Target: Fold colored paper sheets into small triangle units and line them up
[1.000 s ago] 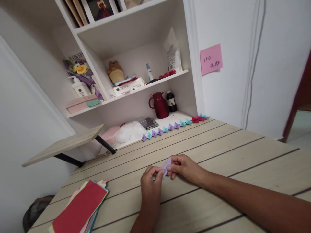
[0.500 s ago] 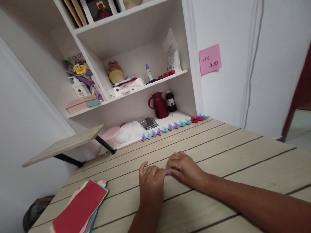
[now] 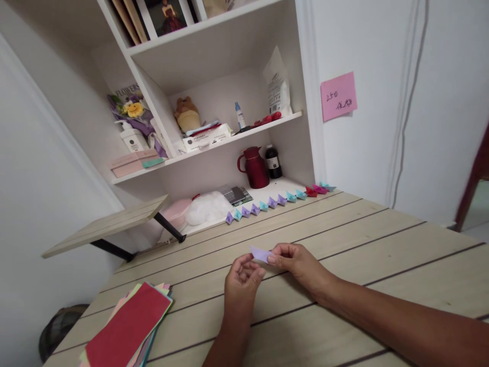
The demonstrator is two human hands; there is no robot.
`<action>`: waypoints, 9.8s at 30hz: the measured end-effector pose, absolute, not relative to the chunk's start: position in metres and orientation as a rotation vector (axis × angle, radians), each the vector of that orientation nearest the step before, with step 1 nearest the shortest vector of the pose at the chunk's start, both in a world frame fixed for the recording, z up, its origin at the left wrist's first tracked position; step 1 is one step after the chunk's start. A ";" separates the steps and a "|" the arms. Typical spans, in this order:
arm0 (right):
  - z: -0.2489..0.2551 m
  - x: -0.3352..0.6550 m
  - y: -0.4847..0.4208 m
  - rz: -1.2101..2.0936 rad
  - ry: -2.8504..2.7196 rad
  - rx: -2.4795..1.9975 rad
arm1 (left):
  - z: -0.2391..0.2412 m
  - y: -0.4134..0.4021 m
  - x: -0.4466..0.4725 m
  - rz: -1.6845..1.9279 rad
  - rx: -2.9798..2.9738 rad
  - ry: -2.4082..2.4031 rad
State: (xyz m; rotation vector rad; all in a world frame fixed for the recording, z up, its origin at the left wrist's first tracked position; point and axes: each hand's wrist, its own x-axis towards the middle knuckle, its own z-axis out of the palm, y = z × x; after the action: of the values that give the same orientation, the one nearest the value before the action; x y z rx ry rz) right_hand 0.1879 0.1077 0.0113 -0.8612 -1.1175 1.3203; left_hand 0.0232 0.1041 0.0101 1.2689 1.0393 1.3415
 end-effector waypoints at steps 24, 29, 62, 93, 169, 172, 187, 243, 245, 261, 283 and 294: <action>0.011 0.186 0.104 1.298 -1.395 -0.831 | 0.015 0.097 0.028 1.215 1.380 1.069; 0.012 0.187 0.104 1.254 -1.371 -0.894 | 0.017 0.096 0.026 1.173 1.439 1.011; 0.009 0.186 0.107 1.218 -1.434 -0.978 | 0.005 0.105 0.024 1.363 1.399 1.169; 0.006 0.189 0.106 1.128 -1.602 -1.008 | 0.021 0.096 0.022 1.390 1.414 1.158; 0.016 0.224 0.117 0.503 -2.039 -1.288 | 0.004 0.108 0.020 0.823 2.615 1.466; 0.016 0.224 0.116 0.550 -1.980 -1.257 | 0.007 0.107 0.020 0.825 2.518 1.476; 0.009 0.220 0.116 0.493 -2.046 -1.173 | 0.010 0.102 0.023 0.826 2.543 1.335; 0.009 0.220 0.114 0.439 -2.133 -1.293 | 0.008 0.100 0.023 0.843 2.599 1.247; 0.010 0.220 0.116 0.458 -2.149 -1.289 | 0.007 0.100 0.023 0.856 2.586 1.245; 0.018 0.214 0.114 0.238 -2.328 -1.322 | -0.003 0.105 0.036 0.740 2.835 1.355; 0.028 0.252 0.125 1.173 -1.688 -1.322 | 0.016 0.088 0.027 0.943 2.324 1.379; 0.027 0.238 0.115 1.286 -1.641 -1.166 | 0.008 0.096 0.026 0.869 2.518 1.188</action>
State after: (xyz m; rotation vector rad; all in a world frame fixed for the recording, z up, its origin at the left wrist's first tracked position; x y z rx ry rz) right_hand 0.2378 0.1149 0.0274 -1.1662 -1.6408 1.2860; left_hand 0.0257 0.0960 0.0080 2.5183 1.1884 0.8687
